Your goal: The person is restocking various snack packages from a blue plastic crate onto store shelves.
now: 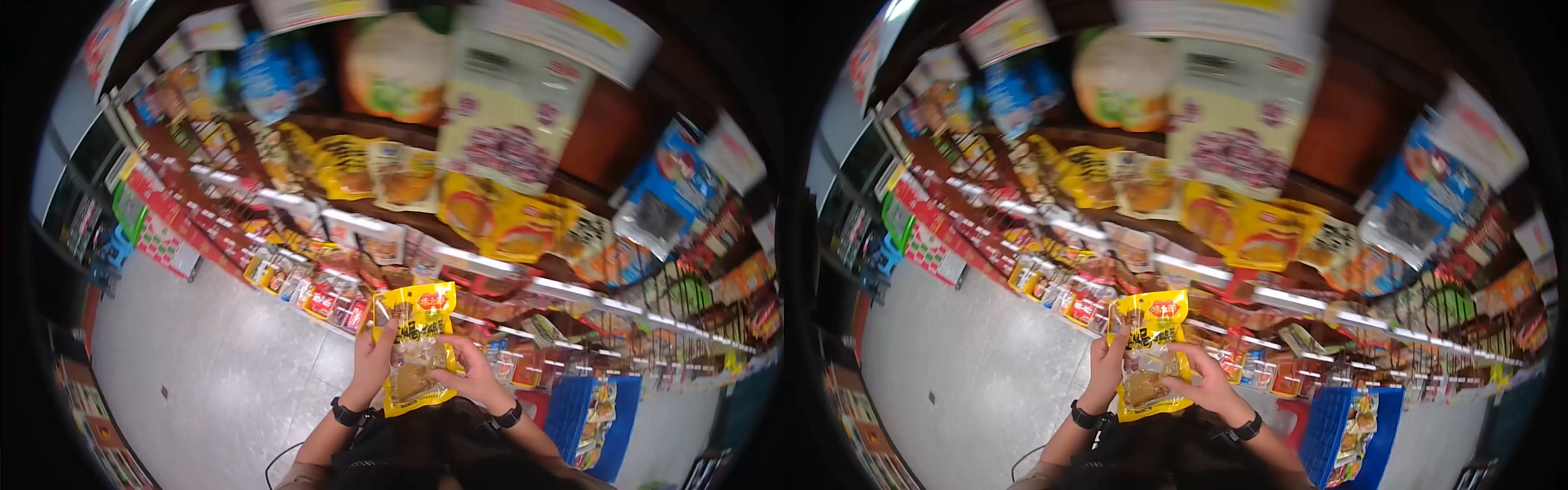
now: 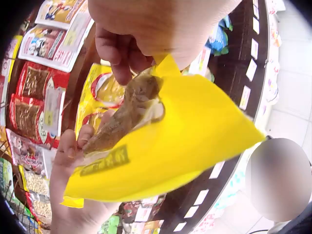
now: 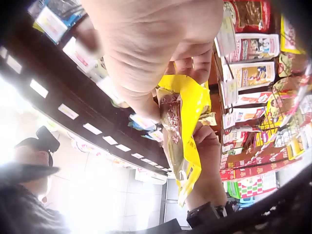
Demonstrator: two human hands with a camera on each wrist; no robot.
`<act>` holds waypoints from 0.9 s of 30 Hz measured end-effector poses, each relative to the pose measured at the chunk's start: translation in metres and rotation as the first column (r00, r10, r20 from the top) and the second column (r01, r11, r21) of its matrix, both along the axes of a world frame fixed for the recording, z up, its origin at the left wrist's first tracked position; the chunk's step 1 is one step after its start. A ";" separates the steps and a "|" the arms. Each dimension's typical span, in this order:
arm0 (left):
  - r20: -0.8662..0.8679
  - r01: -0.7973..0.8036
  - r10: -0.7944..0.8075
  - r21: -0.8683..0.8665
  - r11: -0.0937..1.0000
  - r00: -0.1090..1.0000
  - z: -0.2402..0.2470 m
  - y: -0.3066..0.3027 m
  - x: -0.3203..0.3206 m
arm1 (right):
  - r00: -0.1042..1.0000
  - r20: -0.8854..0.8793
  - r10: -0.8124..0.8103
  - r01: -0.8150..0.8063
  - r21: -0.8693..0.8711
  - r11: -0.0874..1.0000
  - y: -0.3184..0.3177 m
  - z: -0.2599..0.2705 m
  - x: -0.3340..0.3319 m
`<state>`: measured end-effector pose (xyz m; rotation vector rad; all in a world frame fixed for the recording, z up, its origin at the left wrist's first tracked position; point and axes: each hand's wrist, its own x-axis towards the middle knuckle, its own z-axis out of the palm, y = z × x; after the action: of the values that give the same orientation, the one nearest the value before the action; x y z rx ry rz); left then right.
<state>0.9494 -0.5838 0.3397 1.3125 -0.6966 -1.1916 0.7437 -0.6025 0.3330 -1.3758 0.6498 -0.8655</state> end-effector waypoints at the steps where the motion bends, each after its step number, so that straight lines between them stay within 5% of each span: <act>1: -0.004 -0.016 0.016 -0.001 1.000 1.000 0.003 0.004 0.025 | 0.999 -0.039 0.034 -0.034 -0.005 0.999 0.001 0.004 0.022; 8: 0.029 -0.078 0.077 0.018 0.997 0.997 0.009 0.006 0.156 | 0.967 -0.250 0.043 -0.087 -0.167 0.982 -0.007 0.029 0.149; 14: -0.053 -0.113 0.114 0.031 0.993 0.992 0.001 0.007 0.219 | 0.970 -0.239 0.039 -0.065 -0.101 0.993 -0.006 0.018 0.214; 24: 0.140 -0.040 0.060 -0.145 0.989 0.988 -0.003 -0.025 0.246 | 0.979 -0.187 -0.076 0.068 -0.054 0.996 -0.024 0.007 0.243; 27: 0.041 -0.038 0.044 -0.135 0.990 0.998 0.017 -0.028 0.239 | 0.992 -0.109 -0.065 0.060 -0.046 0.997 -0.030 0.002 0.243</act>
<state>1.1889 -0.6115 0.3568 1.2378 -0.7649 -1.0670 0.9862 -0.6322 0.3353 -1.4557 0.7669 -0.8619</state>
